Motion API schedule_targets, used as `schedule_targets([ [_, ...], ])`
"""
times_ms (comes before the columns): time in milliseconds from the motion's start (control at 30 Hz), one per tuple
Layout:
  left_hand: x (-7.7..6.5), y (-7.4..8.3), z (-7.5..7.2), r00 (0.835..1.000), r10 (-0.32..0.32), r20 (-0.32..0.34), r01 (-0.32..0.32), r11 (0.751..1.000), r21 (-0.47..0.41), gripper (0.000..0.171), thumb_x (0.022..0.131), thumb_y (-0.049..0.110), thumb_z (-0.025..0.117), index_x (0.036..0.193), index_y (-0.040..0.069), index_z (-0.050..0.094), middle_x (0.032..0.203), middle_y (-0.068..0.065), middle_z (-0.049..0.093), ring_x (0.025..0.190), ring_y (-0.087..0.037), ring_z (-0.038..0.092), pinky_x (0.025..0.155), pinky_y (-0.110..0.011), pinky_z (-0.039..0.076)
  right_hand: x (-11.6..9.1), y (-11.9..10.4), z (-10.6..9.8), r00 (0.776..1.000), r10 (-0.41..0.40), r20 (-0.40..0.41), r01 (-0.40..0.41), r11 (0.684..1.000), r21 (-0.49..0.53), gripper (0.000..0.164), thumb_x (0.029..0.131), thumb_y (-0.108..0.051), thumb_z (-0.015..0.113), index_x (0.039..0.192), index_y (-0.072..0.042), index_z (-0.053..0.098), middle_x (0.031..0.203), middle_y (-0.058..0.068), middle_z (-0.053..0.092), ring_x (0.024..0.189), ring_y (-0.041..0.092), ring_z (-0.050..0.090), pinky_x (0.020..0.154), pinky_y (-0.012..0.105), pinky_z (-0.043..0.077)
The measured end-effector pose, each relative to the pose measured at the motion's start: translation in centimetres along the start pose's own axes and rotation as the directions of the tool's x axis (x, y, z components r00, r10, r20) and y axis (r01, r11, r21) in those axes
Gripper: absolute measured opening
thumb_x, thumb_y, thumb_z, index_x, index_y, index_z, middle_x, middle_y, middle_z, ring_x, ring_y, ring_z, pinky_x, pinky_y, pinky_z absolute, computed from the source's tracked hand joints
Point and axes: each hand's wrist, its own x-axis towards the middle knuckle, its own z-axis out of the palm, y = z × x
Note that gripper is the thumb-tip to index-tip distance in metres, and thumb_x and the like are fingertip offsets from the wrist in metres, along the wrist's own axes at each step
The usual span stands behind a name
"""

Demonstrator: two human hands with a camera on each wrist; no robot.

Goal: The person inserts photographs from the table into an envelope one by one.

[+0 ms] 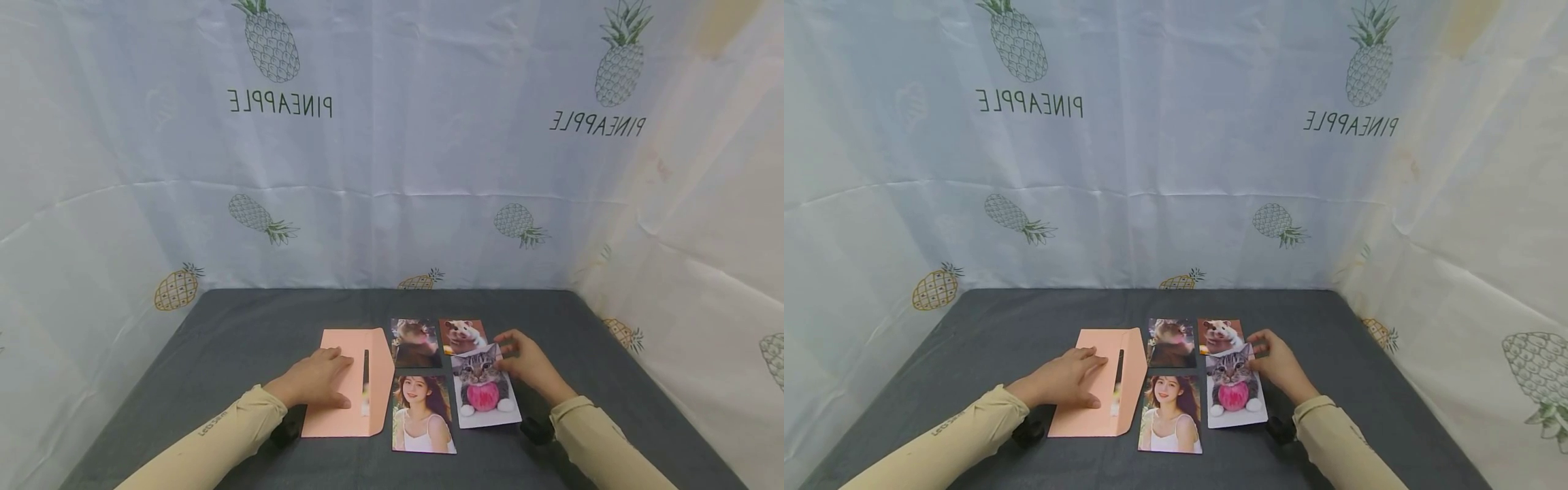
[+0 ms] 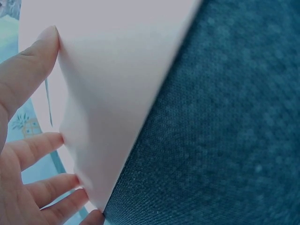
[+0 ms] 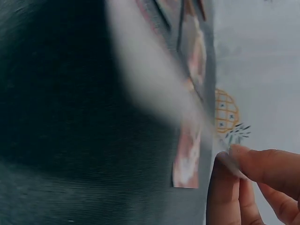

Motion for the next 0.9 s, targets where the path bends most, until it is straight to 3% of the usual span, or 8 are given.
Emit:
schedule_targets([
  [100, 0.0, 0.0, 0.0, 1.0, -0.003, -0.001, 0.003, 1.0, 0.005, 0.079, 0.07, 0.051, 0.08, 0.134, 0.011, 0.056, 0.145, -0.02, 0.045, 0.134, -0.037, 0.043, 0.103, -0.053, 0.041, -0.1, -0.6, -0.4, 1.0, -0.025, 0.006, 0.025, 1.0, -0.005, 0.044, 0.076, 0.001, 0.074, 0.115, 0.007, 0.053, 0.097, 0.024, 0.061, 0.067, 0.017, 0.06, 0.054, 0.031, 0.049],
  [300, 0.0, 0.0, 0.0, 1.0, -0.005, 0.006, 0.005, 1.0, 0.006, 0.079, 0.07, 0.052, 0.08, 0.135, 0.012, 0.055, 0.145, -0.019, 0.045, 0.134, -0.037, 0.043, 0.103, -0.053, 0.041, -0.2, -2.1, -0.7, 1.0, 0.021, -0.015, -0.022, 1.0, -0.017, 0.047, 0.08, 0.0, 0.073, 0.122, 0.007, 0.053, 0.105, 0.025, 0.061, 0.074, 0.016, 0.062, 0.061, 0.031, 0.053],
  [500, 0.0, 0.0, 0.0, 1.0, 0.001, 0.006, -0.001, 1.0, 0.003, 0.079, 0.071, 0.051, 0.08, 0.135, 0.012, 0.055, 0.145, -0.02, 0.045, 0.134, -0.037, 0.042, 0.103, -0.053, 0.041, -0.1, -3.5, -1.0, 0.999, 0.02, -0.027, -0.019, 1.0, 0.005, 0.049, 0.085, -0.007, 0.071, 0.128, 0.003, 0.05, 0.114, 0.025, 0.058, 0.09, 0.023, 0.064, 0.074, 0.039, 0.057],
  [900, 0.0, -0.2, 0.2, 1.0, 0.01, -0.004, -0.01, 1.0, 0.001, 0.079, 0.071, 0.052, 0.079, 0.135, 0.012, 0.055, 0.145, -0.019, 0.045, 0.135, -0.037, 0.042, 0.103, -0.053, 0.041, 0.5, -5.2, 2.0, 0.999, -0.038, -0.014, 0.04, 0.988, 0.15, 0.049, 0.085, -0.007, 0.071, 0.129, 0.003, 0.051, 0.114, 0.023, 0.057, 0.094, 0.021, 0.063, 0.078, 0.039, 0.057],
])
